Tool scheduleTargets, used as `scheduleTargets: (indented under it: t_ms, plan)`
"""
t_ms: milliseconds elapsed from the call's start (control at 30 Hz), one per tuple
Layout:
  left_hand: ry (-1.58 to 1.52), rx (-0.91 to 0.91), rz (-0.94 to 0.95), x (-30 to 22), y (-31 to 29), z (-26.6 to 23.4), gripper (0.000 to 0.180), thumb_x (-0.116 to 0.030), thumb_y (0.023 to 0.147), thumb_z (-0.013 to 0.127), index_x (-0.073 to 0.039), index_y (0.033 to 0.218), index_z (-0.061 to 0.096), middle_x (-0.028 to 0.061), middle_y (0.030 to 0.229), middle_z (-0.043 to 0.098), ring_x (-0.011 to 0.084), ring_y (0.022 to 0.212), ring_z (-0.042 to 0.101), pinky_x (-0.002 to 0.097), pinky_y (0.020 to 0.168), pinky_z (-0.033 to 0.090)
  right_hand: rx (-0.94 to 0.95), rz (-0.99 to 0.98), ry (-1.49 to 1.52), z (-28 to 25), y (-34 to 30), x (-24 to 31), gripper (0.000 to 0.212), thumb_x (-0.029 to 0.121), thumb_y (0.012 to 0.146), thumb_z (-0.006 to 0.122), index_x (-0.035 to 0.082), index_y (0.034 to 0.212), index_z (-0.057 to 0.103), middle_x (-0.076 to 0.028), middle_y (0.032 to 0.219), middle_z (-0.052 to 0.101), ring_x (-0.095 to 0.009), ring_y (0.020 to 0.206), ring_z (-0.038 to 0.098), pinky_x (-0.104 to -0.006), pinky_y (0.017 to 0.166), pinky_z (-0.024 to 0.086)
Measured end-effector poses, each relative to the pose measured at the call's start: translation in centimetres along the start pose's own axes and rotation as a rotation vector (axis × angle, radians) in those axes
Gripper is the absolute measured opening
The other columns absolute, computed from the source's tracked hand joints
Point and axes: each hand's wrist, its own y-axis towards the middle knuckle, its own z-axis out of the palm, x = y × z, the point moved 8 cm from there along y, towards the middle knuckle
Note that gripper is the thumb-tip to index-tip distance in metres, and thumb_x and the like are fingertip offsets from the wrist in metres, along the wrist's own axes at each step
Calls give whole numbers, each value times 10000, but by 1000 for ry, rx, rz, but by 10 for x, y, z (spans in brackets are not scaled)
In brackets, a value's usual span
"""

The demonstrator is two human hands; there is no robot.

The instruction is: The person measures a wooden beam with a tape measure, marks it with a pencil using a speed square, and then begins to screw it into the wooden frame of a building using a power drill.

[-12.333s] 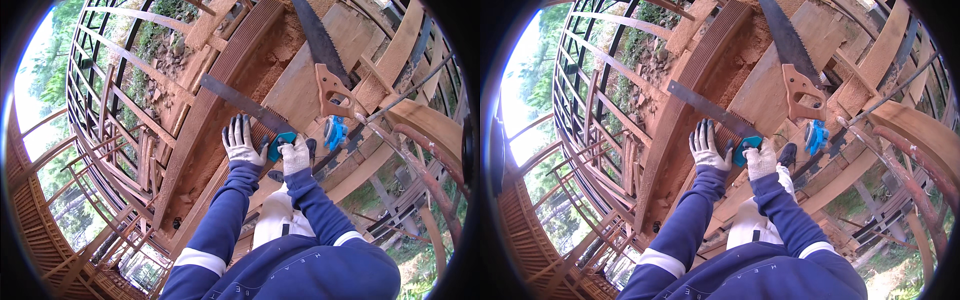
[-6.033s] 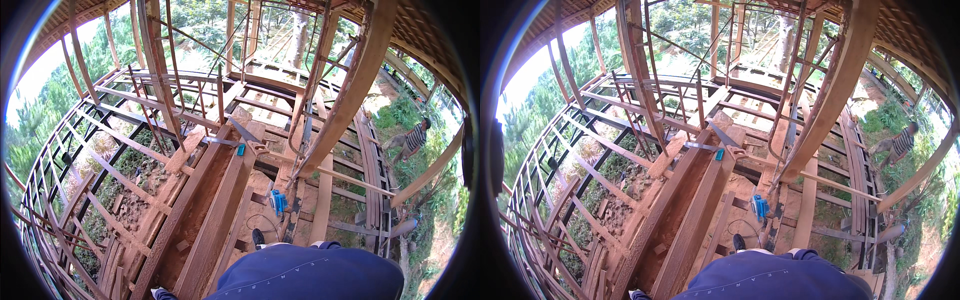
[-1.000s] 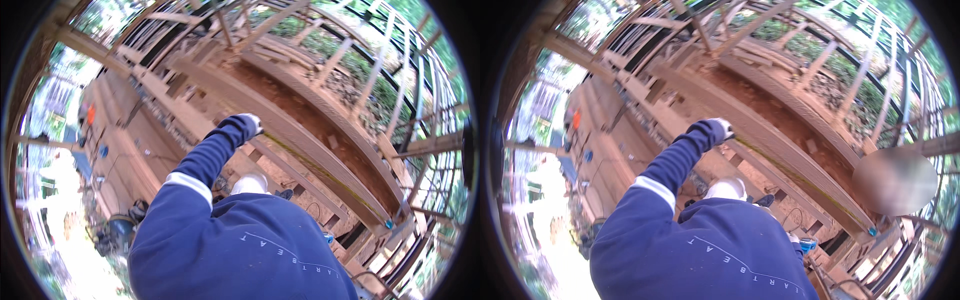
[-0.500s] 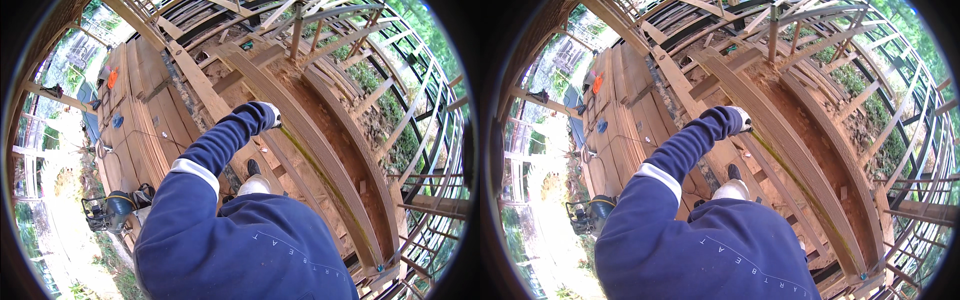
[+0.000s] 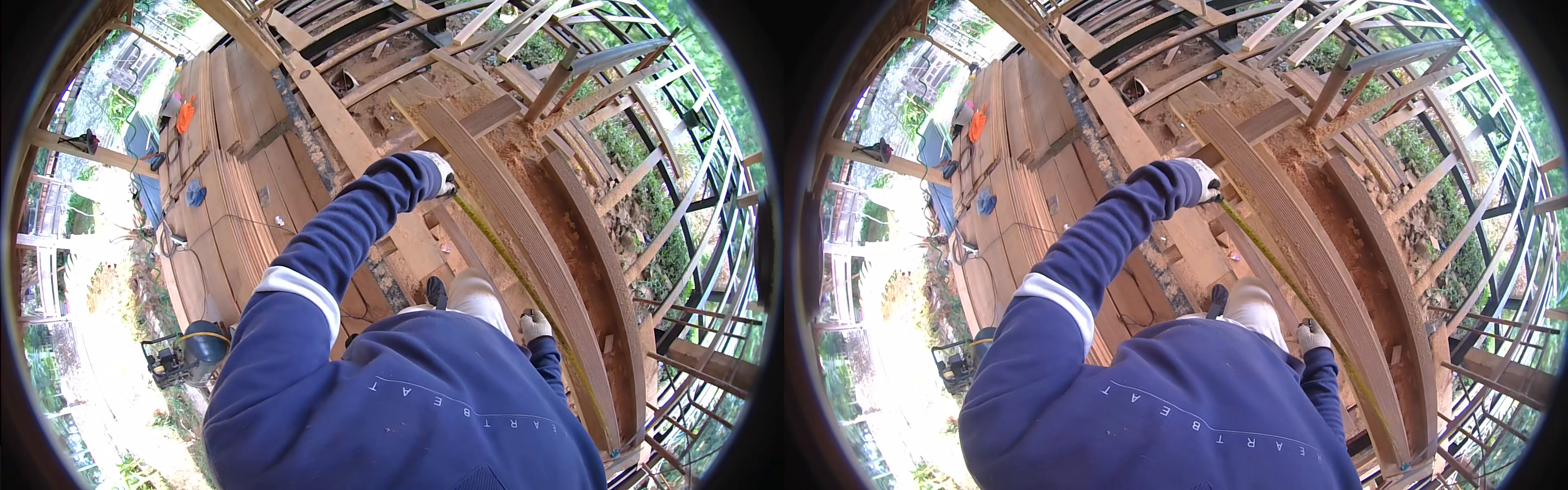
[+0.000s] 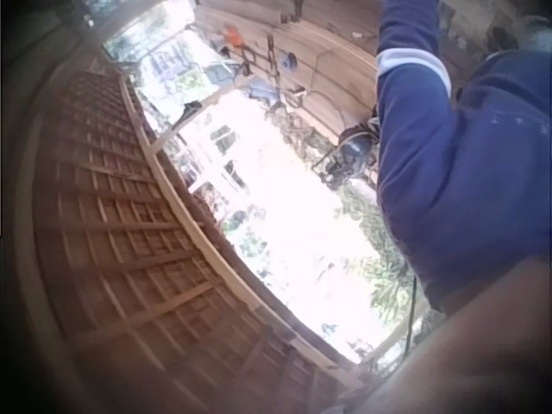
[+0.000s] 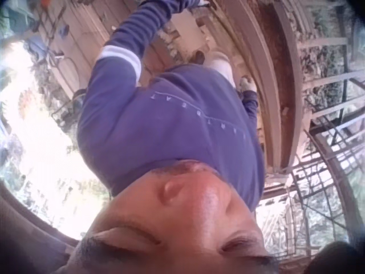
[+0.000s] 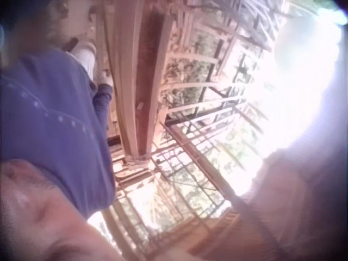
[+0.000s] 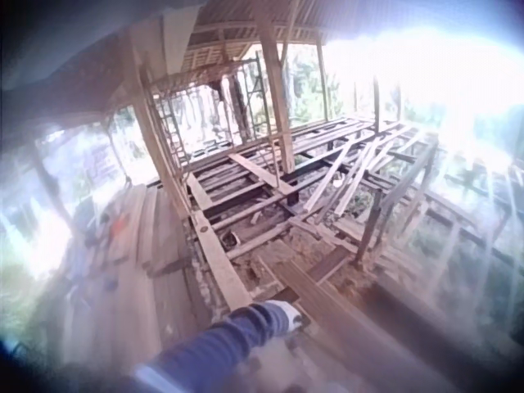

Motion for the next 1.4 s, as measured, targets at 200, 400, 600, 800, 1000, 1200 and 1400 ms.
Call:
scheduleTargets:
  t_ms: [200, 400, 600, 800, 1000, 1200, 1400]
  plan:
    - [-17, -2, -24, 37, 17, -1, 335, -407, 910, 568, -116, 1031, 681, 137, 1032, 682, 340, 998, 629, 435, 859, 487, 250, -41, -469, 69, 64, -93, 470, 445, 877, 526, 54, 1092, 674, -244, 1094, 650, -396, 1041, 619, -427, 838, 494]
    - [5, 65, -2, 85, 48, -10, 334, -418, 908, 560, -123, 1003, 684, 141, 1005, 687, 346, 973, 635, 438, 850, 487, 252, 7, -385, 141, 109, -73, 448, 445, 877, 547, 59, 1061, 679, -212, 1054, 674, -369, 1019, 624, -423, 801, 495]
    - [23, 194, -27, 142, 90, -10, 383, -417, 926, 527, -113, 1099, 685, 151, 1111, 668, 332, 1040, 626, 427, 911, 479, 211, -20, -220, 163, 141, 33, 417, 416, 868, 568, 54, 1044, 677, -205, 1024, 684, -366, 965, 638, -430, 782, 498]
    - [69, 223, -80, 172, 128, -42, 398, -442, 920, 534, -122, 1105, 682, 162, 1131, 657, 341, 1060, 616, 425, 928, 472, 52, 106, 149, 139, 123, 112, 370, 364, 849, 602, 45, 1022, 673, -194, 984, 696, -357, 889, 655, -441, 759, 500]
    - [85, 181, 3, 189, 155, -63, 395, -431, 925, 532, -109, 1106, 673, 183, 1120, 655, 349, 1054, 614, 434, 917, 472, -42, 80, -173, 160, 134, 66, 387, 360, 833, 644, 28, 1030, 669, -190, 929, 700, -336, 824, 668, -413, 730, 517]
    - [94, 237, 53, 234, 213, -52, 336, -399, 926, 532, -99, 1002, 662, 156, 978, 681, 342, 949, 632, 433, 821, 483, -110, 561, 642, 198, 70, 54, 389, 342, 847, 621, -2, 1009, 702, -150, 913, 704, -230, 795, 667, -339, 738, 521]
    - [-5, 298, 261, 250, 258, -41, 309, -340, 923, 547, -181, 1160, 664, 112, 1075, 687, 300, 998, 637, 390, 861, 486, -87, 367, -17, 268, 52, 35, 427, 359, 848, 520, 1, 994, 701, -225, 1004, 689, -338, 993, 647, -398, 880, 485]
